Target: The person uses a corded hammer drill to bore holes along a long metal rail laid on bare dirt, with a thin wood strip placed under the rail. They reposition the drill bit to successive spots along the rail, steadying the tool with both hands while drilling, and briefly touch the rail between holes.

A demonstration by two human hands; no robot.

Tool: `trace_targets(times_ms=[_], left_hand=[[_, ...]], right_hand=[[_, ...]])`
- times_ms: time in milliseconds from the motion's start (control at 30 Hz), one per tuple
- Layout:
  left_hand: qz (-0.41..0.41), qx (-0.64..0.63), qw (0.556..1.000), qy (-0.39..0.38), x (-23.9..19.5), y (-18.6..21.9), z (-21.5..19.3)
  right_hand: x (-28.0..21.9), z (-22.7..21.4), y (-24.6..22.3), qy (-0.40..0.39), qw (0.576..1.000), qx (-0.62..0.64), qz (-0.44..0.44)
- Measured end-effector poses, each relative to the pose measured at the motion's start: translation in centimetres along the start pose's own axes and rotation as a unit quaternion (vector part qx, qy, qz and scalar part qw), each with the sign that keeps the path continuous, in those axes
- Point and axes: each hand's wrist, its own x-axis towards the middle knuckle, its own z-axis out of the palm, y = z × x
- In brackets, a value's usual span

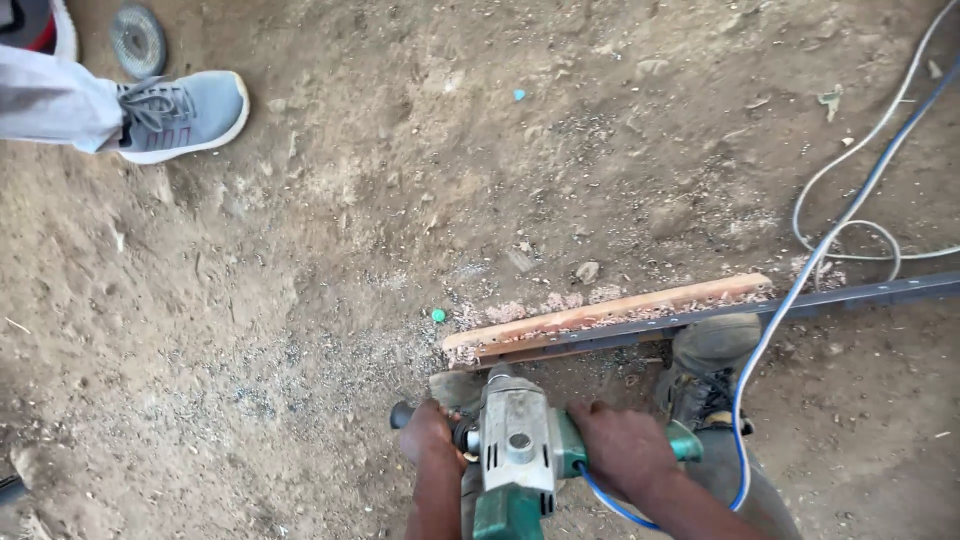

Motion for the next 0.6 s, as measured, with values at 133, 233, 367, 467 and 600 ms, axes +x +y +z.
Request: trace_targets(times_ms=[133,233,367,467,600], left_hand=[[-0.006,0.038,0.997,0.070,1.5,-2.4,0.1],[0.019,0.056,0.998,0.035,1.9,-1.9,0.3],[0.079,0.101,0.991,0.047,2.0,-1.8,-0.6],[0.124,0.074,0.989,0.000,1.5,-1.0,0.6],[0.049,0.053,0.995,0.063,3.0,-2.6,0.8]], right_hand=[[-0.5,0.5,1.0,-0.016,0.999,0.000,-0.032],[-0.7,0.8,0.8,-0.033,0.999,0.017,-0.015],[-1.9,3.3,0.4,0.047,0.997,0.038,-0.039],[-0.7,2.1,0.7,0.053,0.998,0.041,-0.009],[-1.2,3.3,0.8,0.020,0.999,0.039,-0.018]])
